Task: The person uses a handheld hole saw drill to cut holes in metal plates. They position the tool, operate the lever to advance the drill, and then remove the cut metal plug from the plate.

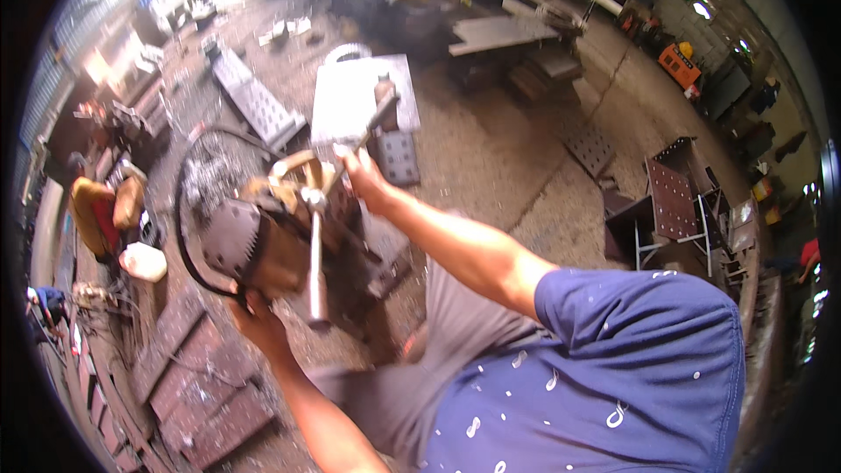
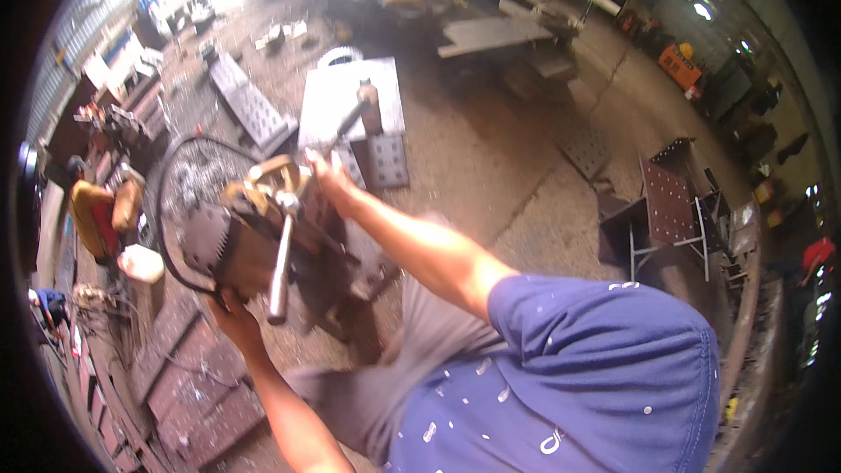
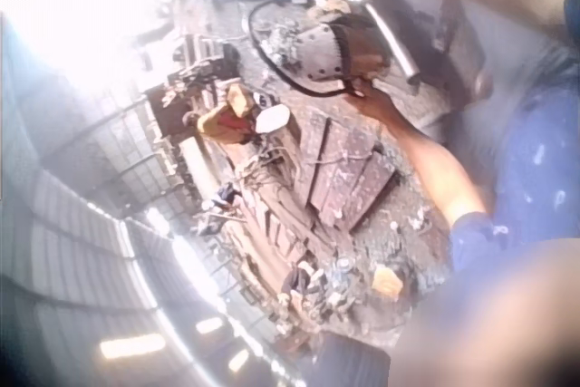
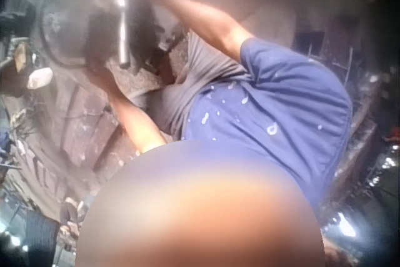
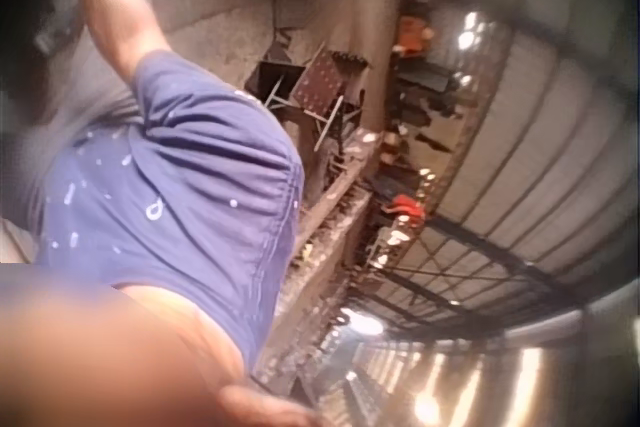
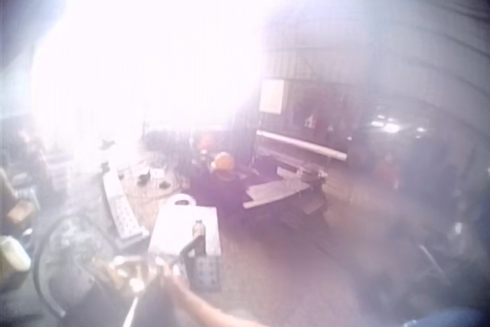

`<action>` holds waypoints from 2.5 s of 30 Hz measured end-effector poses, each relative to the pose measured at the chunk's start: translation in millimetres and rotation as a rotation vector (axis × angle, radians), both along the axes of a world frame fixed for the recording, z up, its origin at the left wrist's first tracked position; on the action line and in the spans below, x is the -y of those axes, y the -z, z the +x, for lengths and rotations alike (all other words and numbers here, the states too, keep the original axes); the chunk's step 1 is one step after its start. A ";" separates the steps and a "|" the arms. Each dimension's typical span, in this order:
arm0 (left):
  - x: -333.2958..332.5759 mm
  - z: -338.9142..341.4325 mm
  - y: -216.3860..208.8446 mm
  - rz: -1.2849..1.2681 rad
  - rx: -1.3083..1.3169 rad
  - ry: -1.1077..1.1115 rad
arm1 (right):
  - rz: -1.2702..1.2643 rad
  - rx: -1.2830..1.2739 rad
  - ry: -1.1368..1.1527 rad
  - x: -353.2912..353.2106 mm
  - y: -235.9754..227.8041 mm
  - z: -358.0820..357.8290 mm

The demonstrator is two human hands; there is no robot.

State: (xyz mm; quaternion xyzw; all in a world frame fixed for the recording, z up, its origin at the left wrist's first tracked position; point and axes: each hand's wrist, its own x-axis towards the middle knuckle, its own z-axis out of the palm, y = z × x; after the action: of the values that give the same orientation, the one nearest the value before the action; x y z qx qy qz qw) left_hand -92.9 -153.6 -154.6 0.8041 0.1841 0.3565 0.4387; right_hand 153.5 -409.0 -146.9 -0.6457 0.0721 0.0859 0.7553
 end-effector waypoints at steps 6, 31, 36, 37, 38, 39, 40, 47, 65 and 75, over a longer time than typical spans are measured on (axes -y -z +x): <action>-11.9 -38.1 -4.7 -0.220 0.081 -0.014 | -0.118 0.833 -0.146 -14.9 -112.7 -169.2; -3.0 -33.3 -13.8 0.038 0.082 -0.066 | -1.252 1.247 -1.790 -83.3 -191.9 -223.7; -3.5 -36.1 -18.5 0.007 -0.032 0.023 | -1.236 1.271 -1.912 -84.3 -192.9 -216.5; -1.2 -35.5 -24.6 -0.008 -0.044 0.040 | -1.279 1.251 -1.902 -83.0 -197.5 -218.2; -2.5 -36.9 -29.9 0.015 -0.030 0.041 | -1.264 1.254 -1.911 -84.1 -198.9 -218.9; -2.9 -39.0 -34.3 0.037 -0.016 0.044 | -1.250 1.254 -1.919 -84.9 -198.7 -219.3; -2.5 -38.6 -37.4 0.059 0.001 0.056 | -1.245 1.248 -1.919 -84.1 -200.7 -219.7; -1.9 -43.6 -50.6 0.096 0.005 0.041 | -1.223 1.298 -2.001 -91.0 -200.1 -218.8; -7.9 -44.8 -42.7 -0.138 -0.006 0.115 | -1.226 1.305 -1.804 -89.3 -186.6 -225.8; 3.8 -69.1 -19.5 -0.166 0.079 -0.126 | -1.286 1.287 -1.857 -91.2 -186.4 -227.3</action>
State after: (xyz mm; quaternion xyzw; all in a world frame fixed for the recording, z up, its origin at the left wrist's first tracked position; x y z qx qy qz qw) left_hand -161.9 -157.4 -135.2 0.7372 0.2456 0.3984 0.4874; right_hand -73.8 -317.8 39.5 -0.6233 -0.7445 0.2007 -0.1302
